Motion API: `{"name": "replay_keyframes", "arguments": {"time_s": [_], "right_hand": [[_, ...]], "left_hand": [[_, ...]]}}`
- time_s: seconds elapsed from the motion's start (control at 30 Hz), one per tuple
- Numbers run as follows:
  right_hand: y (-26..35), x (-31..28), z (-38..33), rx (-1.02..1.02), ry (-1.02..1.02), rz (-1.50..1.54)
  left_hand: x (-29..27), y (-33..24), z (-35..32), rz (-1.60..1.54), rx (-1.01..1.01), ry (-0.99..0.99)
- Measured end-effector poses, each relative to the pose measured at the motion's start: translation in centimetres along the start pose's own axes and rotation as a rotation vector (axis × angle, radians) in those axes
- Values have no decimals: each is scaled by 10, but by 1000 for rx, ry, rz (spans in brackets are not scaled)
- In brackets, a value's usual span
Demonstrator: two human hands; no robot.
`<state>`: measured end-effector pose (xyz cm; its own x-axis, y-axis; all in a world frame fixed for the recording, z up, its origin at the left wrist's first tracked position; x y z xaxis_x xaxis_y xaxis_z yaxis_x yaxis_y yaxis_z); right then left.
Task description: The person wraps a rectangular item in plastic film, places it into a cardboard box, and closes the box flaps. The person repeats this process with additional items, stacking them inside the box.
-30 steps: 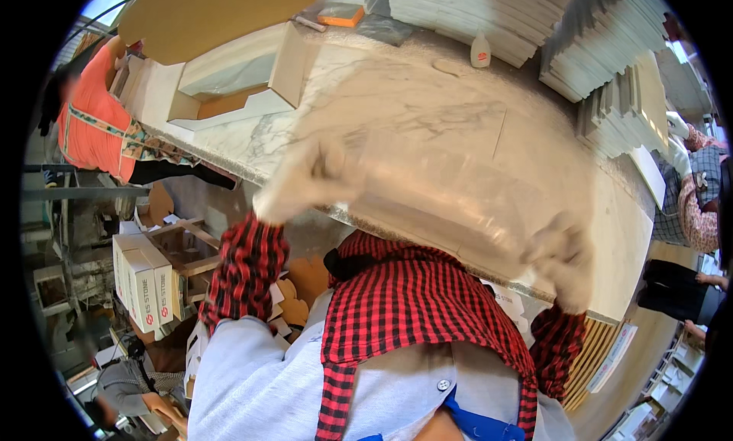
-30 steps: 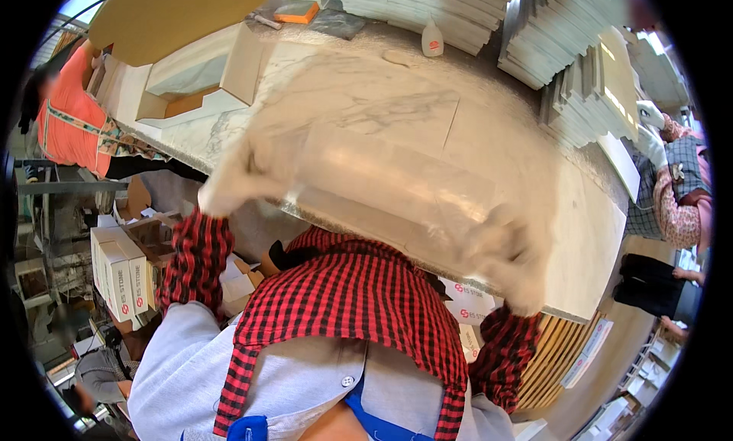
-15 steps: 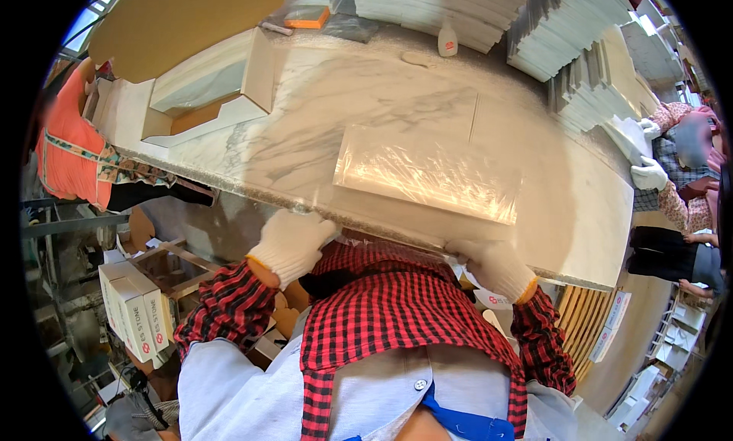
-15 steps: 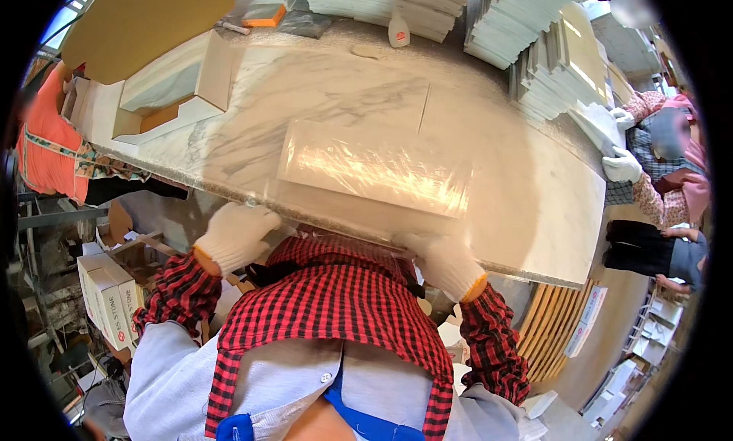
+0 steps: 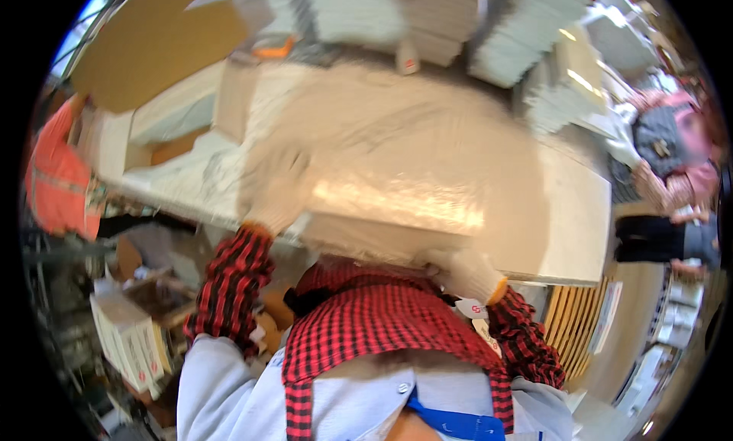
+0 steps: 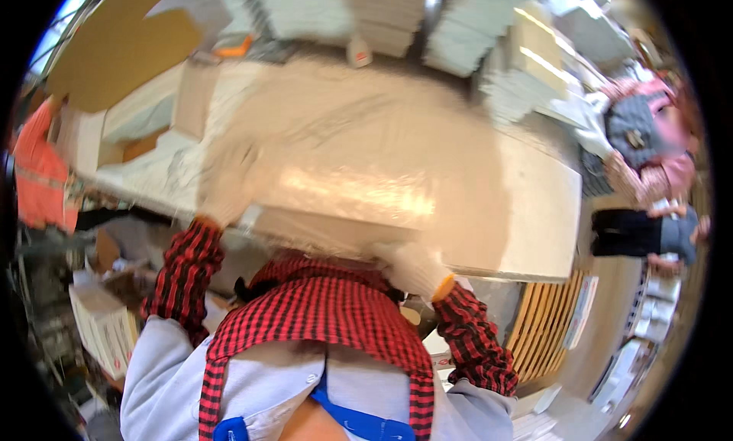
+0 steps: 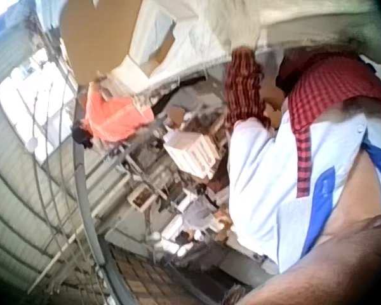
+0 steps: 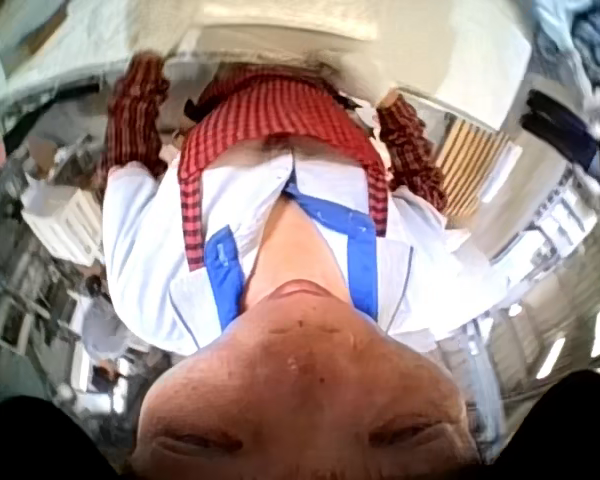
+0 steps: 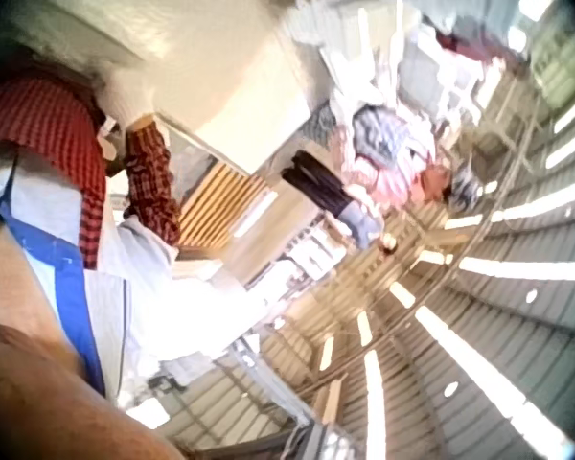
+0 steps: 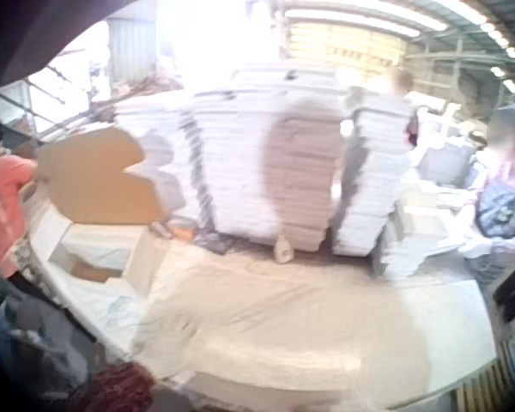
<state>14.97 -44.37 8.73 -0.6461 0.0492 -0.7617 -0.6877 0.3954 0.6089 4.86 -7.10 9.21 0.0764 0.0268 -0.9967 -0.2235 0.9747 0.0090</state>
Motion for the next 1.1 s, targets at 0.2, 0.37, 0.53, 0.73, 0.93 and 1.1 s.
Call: {"name": "replay_keyframes", "arguments": {"time_s": [0.2, 0.37, 0.53, 0.73, 0.93, 1.1], "right_hand": [[-25, -77, -57, -183, 160, 26], [-42, -111, -75, -393, 120, 104], [-53, -255, -92, -109, 185, 489], [-66, -436, 10, 221, -936, -51], [-135, -458, 47, 499, -1043, -390], [-180, -468, 74, 482, -852, -509]], "left_hand": [[-113, -109, -38, -171, -306, -364], [-139, -197, -19, -850, 538, 268], [-64, -151, -52, -1235, -160, 508], [-25, -107, -35, -1260, -118, 467], [7, -76, -41, -1301, -140, 478], [6, -74, -40, -1294, -149, 498]]}}
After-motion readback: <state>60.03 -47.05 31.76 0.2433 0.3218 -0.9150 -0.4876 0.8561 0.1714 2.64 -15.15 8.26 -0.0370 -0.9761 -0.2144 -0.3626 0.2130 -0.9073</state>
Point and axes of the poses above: each hand's wrist, its own z-axis towards the middle knuckle, its own x-axis out of the palm, y = z × x, the point moved 1 cm from there along z, towards the middle knuckle, and after that the axes turned 6 degrees about -x, right-handed, at the moved point
